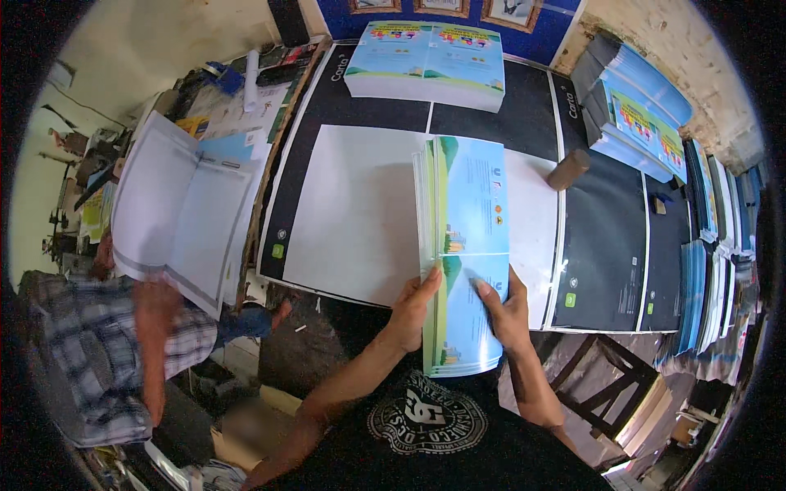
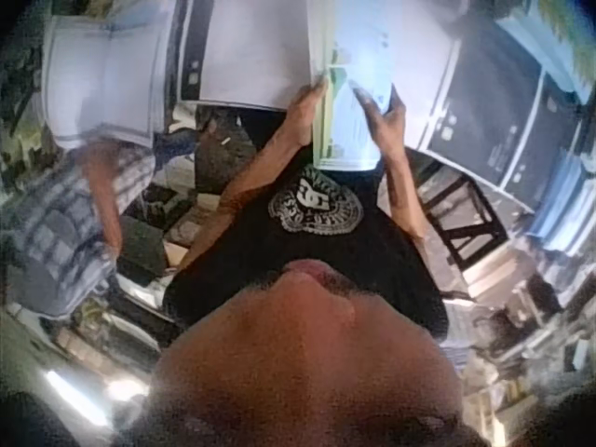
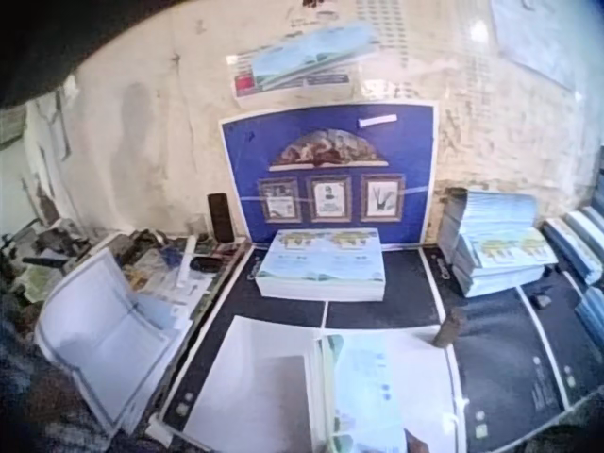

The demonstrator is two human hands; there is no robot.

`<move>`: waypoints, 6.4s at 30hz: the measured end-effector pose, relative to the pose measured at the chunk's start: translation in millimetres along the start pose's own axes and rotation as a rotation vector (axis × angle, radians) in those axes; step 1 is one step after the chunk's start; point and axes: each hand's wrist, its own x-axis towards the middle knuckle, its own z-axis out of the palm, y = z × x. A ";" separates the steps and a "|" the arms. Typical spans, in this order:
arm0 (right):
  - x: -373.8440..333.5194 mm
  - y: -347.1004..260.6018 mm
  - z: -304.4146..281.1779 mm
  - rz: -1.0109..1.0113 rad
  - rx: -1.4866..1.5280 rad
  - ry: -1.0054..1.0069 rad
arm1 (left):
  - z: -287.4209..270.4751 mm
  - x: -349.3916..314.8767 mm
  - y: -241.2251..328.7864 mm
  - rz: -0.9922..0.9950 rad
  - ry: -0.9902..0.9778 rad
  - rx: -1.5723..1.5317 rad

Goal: The person folds printed paper sheets along the crease by hand, aligns the folded edges, and fans them out across the table.

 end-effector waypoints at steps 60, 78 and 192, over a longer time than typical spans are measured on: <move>134.3 39.3 30.7 0.107 0.115 -0.216 | -55.1 46.7 26.3 0.181 0.132 0.181; 117.4 21.6 39.8 0.137 0.122 -0.168 | -58.3 62.6 -4.8 0.224 0.250 0.285; 67.5 5.7 75.7 0.347 0.196 -0.289 | -41.0 -7.9 36.9 0.353 0.225 0.527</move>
